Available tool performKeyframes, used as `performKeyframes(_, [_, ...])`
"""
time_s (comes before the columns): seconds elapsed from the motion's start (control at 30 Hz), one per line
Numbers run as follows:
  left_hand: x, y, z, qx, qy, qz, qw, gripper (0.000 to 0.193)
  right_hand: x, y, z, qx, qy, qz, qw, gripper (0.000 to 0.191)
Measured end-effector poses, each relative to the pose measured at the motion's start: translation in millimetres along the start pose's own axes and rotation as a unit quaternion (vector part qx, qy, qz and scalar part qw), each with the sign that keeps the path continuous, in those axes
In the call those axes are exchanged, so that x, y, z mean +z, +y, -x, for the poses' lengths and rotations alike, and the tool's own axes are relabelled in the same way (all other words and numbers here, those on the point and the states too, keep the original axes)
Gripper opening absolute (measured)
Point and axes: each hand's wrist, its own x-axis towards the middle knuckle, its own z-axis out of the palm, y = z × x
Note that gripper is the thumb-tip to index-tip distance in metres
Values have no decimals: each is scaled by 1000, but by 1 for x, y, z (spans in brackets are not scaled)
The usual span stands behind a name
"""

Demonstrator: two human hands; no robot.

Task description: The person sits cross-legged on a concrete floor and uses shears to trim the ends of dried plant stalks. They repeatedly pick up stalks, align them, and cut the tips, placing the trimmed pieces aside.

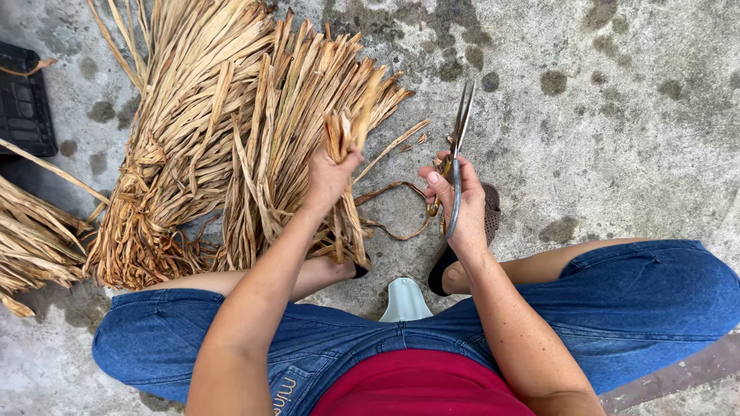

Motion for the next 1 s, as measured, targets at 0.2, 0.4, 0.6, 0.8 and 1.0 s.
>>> performKeyframes(0.2, [20,19,70,163,-72,59,982,14,1,-2,-3,-21,22,-53,998,43])
performKeyframes(0.4, [22,30,108,217,-128,-29,967,17,-10,-12,3,-103,36,-131,985,44])
performKeyframes(0.6, [17,33,97,161,-170,-55,971,17,-7,-23,13,-102,8,-130,986,47])
performKeyframes(0.8, [5,50,89,137,-154,144,968,17,-2,-21,22,-113,-24,21,993,44])
performKeyframes(1.0, [-3,70,95,172,-118,91,974,34,6,-6,29,-115,-97,76,986,47])
